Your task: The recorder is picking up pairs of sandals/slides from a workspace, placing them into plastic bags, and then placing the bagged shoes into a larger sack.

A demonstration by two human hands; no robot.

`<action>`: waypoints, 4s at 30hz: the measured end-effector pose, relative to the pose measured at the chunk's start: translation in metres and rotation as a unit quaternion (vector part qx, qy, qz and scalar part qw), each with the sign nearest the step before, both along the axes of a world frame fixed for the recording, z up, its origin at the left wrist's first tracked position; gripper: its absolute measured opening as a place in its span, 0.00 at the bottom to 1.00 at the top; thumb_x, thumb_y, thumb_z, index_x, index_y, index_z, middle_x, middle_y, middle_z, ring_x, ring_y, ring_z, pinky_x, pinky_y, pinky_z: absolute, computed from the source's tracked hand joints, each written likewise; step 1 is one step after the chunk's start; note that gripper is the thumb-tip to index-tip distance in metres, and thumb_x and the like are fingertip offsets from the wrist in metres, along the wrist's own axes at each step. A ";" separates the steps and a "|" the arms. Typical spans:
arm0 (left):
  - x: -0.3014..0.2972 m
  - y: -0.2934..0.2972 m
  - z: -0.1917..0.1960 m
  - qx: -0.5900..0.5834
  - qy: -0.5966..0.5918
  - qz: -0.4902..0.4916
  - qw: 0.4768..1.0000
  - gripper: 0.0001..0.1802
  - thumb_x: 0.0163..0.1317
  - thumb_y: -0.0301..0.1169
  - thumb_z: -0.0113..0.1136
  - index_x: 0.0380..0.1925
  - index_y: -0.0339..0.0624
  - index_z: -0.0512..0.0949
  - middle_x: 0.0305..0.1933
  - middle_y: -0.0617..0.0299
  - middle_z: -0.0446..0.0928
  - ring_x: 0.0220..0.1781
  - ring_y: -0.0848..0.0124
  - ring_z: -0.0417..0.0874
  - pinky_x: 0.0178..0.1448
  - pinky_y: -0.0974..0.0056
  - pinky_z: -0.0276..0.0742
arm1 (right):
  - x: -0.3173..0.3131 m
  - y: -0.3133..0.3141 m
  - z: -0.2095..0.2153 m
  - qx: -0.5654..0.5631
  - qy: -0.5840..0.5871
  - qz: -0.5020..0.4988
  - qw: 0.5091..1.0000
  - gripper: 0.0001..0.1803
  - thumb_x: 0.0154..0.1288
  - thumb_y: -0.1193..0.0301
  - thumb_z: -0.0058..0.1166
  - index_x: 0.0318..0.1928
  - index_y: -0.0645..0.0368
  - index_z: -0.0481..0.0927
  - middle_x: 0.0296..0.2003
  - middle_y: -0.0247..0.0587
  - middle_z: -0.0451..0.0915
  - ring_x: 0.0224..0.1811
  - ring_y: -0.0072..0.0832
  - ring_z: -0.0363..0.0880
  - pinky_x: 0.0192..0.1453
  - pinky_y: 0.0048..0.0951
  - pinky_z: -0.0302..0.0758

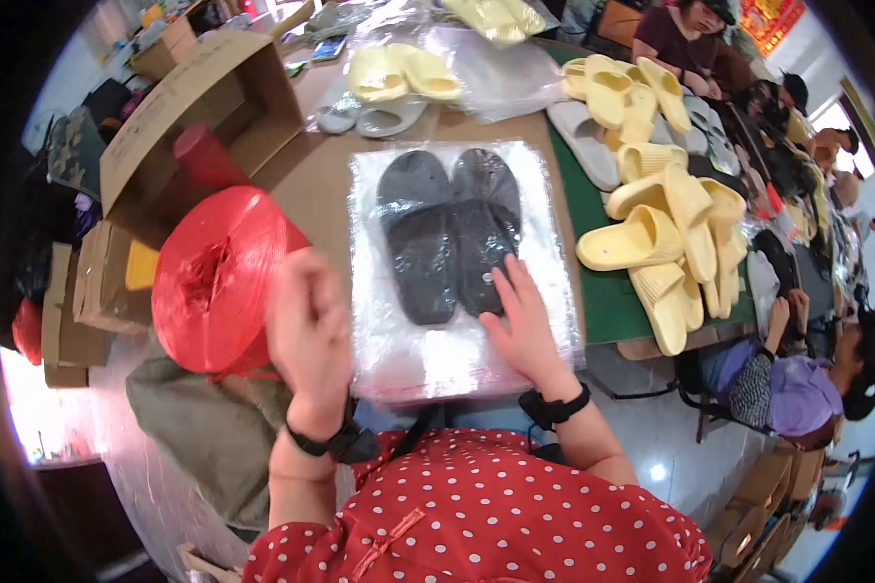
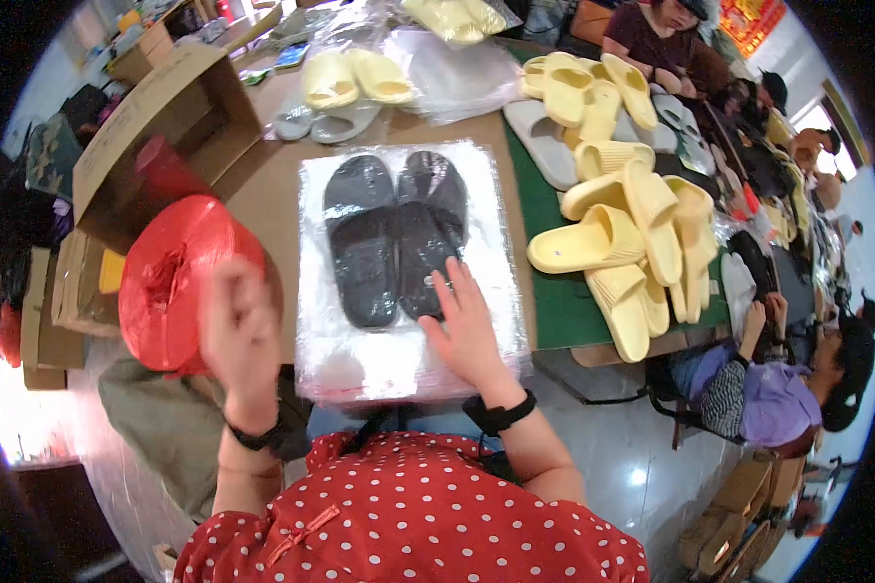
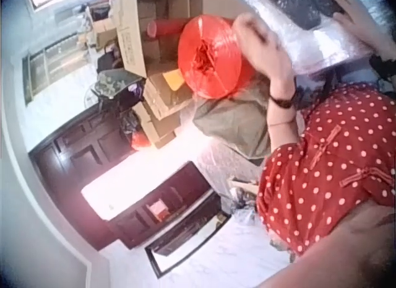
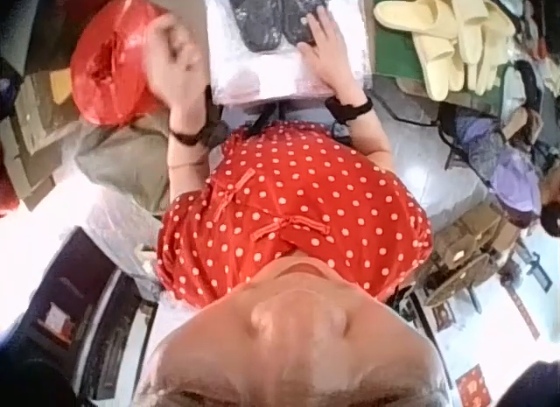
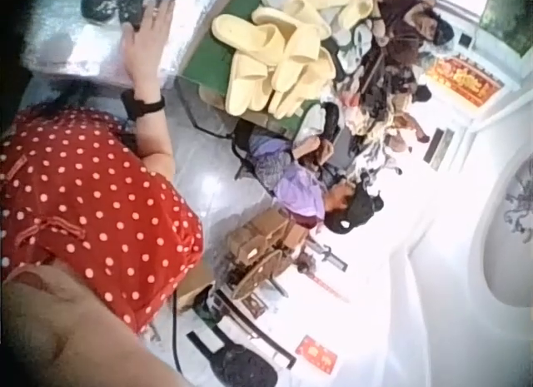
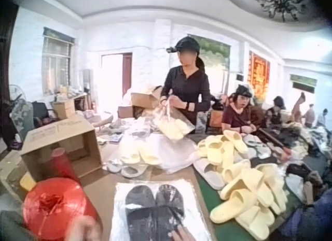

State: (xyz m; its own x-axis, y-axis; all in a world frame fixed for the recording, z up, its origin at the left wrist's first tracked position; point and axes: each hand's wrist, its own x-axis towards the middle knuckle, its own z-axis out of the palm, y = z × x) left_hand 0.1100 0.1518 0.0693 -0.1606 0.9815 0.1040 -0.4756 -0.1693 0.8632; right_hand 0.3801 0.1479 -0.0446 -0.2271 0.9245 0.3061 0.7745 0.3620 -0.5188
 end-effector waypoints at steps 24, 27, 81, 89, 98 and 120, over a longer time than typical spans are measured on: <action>0.021 0.035 -0.091 -0.198 0.470 -0.083 0.856 0.49 0.55 0.51 0.69 0.64 0.22 0.61 0.56 0.41 0.72 0.44 0.65 0.79 0.49 0.62 0.76 | 0.002 0.020 0.025 -0.173 0.151 -0.214 0.949 0.36 0.61 0.52 0.61 0.55 0.73 0.74 0.33 0.49 0.82 0.36 0.42 0.81 0.43 0.38 0.76; 0.020 0.046 -0.106 -0.118 0.481 -0.121 0.860 0.40 0.55 0.46 0.70 0.56 0.23 0.68 0.49 0.46 0.77 0.42 0.68 0.80 0.46 0.63 0.77 | 0.003 0.026 0.025 -0.192 0.124 -0.196 0.954 0.34 0.57 0.53 0.65 0.51 0.73 0.76 0.29 0.45 0.81 0.32 0.36 0.80 0.40 0.33 0.76; -0.286 -0.139 -0.318 -0.409 0.212 0.041 0.886 0.25 0.59 0.37 0.63 0.53 0.35 0.75 0.48 0.50 0.81 0.47 0.59 0.83 0.48 0.57 0.78 | -0.051 -0.023 0.008 -0.097 0.242 0.048 0.964 0.09 0.57 0.79 0.60 0.40 0.62 0.79 0.39 0.44 0.78 0.43 0.37 0.78 0.49 0.32 0.75; -0.257 -0.098 -0.244 -0.336 0.584 0.242 0.698 0.29 0.61 0.45 0.56 0.47 0.24 0.75 0.44 0.35 0.79 0.47 0.48 0.81 0.52 0.51 0.74 | -0.035 -0.011 -0.002 -0.076 0.200 0.031 0.976 0.10 0.57 0.75 0.61 0.40 0.60 0.80 0.39 0.44 0.79 0.45 0.41 0.77 0.49 0.37 0.74; -0.059 -0.096 0.012 -0.040 0.492 -0.091 0.865 0.22 0.49 0.21 0.63 0.48 0.33 0.79 0.50 0.51 0.81 0.50 0.59 0.82 0.53 0.62 0.77 | -0.036 -0.029 0.007 -0.039 0.140 0.097 0.985 0.13 0.60 0.69 0.61 0.45 0.59 0.80 0.44 0.45 0.79 0.51 0.44 0.75 0.57 0.39 0.72; 0.035 0.022 -0.093 0.157 0.705 -0.185 0.667 0.42 0.53 0.49 0.67 0.65 0.42 0.67 0.75 0.44 0.54 0.77 0.45 0.50 0.77 0.43 0.42 | 0.203 0.009 0.049 0.118 0.046 -0.412 0.902 0.18 0.60 0.66 0.63 0.47 0.60 0.77 0.42 0.47 0.77 0.43 0.44 0.77 0.46 0.39 0.75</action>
State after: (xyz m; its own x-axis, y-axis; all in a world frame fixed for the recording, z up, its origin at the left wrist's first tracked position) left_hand 0.1453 0.1740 -0.0237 0.5601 0.8218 0.1048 0.7121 -0.5422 0.4459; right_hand 0.5831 0.1572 0.0044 0.5443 0.6749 0.4983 0.7884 -0.2087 -0.5787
